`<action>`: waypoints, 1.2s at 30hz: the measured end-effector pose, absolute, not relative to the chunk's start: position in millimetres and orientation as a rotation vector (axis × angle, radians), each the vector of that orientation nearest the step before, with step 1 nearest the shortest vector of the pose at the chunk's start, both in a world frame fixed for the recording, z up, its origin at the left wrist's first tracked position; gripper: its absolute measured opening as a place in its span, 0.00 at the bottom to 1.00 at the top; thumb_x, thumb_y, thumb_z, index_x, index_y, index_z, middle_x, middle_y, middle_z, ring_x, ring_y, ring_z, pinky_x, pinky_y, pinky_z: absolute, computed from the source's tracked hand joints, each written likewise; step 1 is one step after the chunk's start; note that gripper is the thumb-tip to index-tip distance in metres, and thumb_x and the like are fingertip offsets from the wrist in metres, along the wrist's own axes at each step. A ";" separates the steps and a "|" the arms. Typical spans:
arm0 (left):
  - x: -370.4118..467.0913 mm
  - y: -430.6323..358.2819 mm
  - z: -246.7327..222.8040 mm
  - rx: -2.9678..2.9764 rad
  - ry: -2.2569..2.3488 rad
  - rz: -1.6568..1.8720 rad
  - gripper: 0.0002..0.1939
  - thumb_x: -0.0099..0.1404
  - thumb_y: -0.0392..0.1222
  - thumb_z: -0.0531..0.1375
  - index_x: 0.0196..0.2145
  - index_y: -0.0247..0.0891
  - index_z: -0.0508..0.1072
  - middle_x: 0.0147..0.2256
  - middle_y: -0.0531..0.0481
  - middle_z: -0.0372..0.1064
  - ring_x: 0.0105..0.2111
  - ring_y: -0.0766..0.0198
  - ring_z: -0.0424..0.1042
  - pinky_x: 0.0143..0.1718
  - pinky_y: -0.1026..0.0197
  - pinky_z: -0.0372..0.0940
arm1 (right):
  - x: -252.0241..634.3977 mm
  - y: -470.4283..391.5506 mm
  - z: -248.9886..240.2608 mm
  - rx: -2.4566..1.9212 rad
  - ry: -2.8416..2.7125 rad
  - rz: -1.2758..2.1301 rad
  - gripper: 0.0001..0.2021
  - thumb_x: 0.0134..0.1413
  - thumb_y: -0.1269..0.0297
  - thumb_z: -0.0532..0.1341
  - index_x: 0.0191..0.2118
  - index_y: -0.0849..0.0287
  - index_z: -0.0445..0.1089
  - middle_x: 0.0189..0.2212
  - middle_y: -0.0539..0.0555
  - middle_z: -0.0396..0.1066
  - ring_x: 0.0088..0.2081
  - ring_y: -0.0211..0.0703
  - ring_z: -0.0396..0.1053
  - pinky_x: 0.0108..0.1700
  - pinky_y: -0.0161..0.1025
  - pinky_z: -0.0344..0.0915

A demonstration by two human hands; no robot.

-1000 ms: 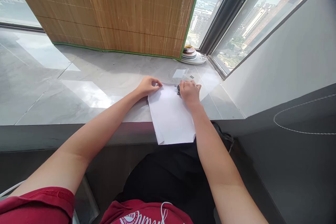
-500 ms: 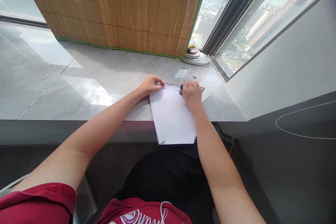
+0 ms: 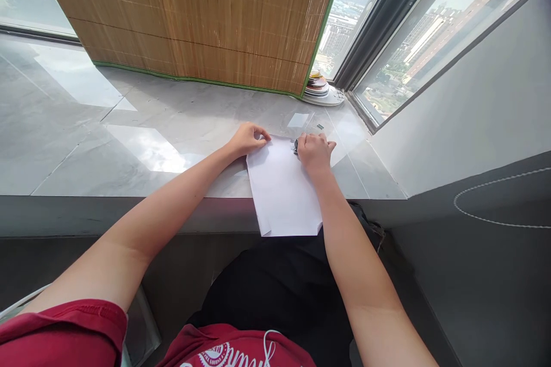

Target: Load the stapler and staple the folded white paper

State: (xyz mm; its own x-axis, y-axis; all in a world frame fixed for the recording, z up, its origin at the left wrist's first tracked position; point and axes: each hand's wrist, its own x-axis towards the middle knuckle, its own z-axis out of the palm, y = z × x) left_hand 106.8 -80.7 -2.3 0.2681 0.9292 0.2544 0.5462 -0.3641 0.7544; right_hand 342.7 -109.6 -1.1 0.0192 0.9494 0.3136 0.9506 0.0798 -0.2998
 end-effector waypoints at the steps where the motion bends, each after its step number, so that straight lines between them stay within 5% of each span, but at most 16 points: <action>1: 106.5 -80.5 -2.6 2.009 1.326 0.946 0.15 0.54 0.34 0.64 0.36 0.36 0.90 0.22 0.53 0.69 0.28 0.64 0.66 0.35 0.61 0.62 | 342.9 -109.7 -0.9 -1.867 -1.937 -0.004 0.26 0.79 0.62 0.43 0.25 0.56 0.61 0.31 0.60 0.70 0.48 0.61 0.67 0.56 0.66 0.58; 11: 105.2 -79.9 -2.3 2.002 1.316 0.954 0.14 0.53 0.35 0.64 0.35 0.36 0.89 0.21 0.54 0.68 0.27 0.65 0.63 0.33 0.61 0.60 | 341.6 -112.4 3.3 -1.895 -1.944 0.023 0.26 0.78 0.65 0.43 0.23 0.56 0.56 0.30 0.59 0.69 0.48 0.59 0.66 0.57 0.63 0.56; 23: 106.5 -79.7 -2.7 2.001 1.336 0.936 0.14 0.54 0.36 0.64 0.36 0.37 0.90 0.20 0.54 0.66 0.27 0.64 0.64 0.34 0.60 0.61 | 343.8 -108.3 -2.6 -1.819 -1.910 0.064 0.25 0.77 0.62 0.44 0.24 0.55 0.61 0.29 0.60 0.70 0.49 0.63 0.67 0.58 0.70 0.56; 36: 106.4 -80.1 -2.4 2.009 1.303 0.924 0.13 0.54 0.35 0.65 0.36 0.38 0.89 0.30 0.51 0.79 0.32 0.62 0.71 0.41 0.60 0.66 | 334.1 -111.1 -8.6 -1.855 -2.036 -0.076 0.22 0.77 0.58 0.48 0.40 0.58 0.77 0.49 0.71 0.74 0.59 0.73 0.62 0.60 0.74 0.50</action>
